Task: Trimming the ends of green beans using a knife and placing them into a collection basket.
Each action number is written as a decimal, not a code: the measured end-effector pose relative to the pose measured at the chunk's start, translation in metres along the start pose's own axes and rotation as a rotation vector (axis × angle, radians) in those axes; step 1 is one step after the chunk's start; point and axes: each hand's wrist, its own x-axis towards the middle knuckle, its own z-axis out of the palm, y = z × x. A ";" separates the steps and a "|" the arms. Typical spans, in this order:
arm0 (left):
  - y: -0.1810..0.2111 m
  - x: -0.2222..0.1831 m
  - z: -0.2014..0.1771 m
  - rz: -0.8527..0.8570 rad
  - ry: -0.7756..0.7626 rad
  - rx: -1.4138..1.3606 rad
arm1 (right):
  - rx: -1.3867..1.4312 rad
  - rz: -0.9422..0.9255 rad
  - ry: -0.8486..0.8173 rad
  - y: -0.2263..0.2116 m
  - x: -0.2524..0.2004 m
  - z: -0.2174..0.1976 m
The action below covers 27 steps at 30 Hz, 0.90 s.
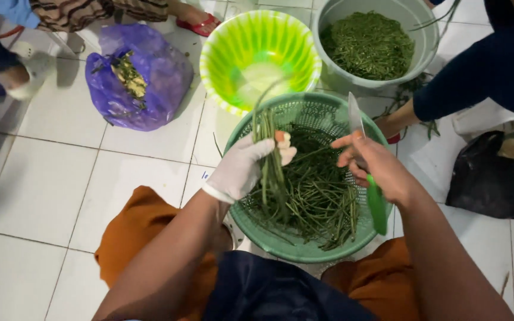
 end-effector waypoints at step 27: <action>0.026 0.025 0.026 0.474 -0.079 -0.558 | -0.437 -0.485 0.286 -0.028 -0.016 0.062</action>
